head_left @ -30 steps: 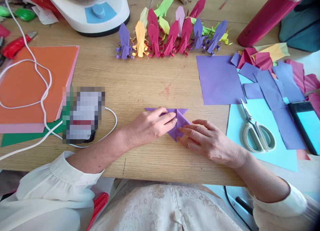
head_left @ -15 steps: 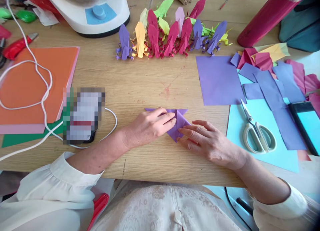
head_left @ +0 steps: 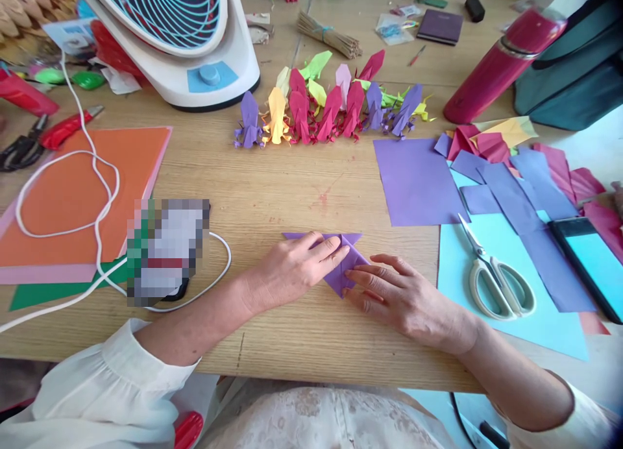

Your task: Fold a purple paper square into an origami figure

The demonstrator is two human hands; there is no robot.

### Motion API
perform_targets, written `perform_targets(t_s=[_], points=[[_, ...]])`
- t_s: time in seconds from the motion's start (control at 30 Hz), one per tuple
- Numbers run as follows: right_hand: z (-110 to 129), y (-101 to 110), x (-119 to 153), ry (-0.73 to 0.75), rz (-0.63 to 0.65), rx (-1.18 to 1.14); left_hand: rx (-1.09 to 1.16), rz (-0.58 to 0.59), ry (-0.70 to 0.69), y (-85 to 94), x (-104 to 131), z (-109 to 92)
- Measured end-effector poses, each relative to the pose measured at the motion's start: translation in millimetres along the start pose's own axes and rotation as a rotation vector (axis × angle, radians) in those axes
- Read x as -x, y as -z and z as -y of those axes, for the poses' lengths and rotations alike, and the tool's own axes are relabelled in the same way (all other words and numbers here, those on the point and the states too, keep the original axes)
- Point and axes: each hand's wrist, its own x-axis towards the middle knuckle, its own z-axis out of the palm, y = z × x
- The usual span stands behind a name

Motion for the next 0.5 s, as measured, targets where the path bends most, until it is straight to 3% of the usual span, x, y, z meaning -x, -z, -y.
perform_targets(t_s=[0.5], points=[[0.6,-1.9,1.3,-0.01,0.005,-0.006,-0.007,-0.009,-0.024,-1.1,0.0,-1.2]])
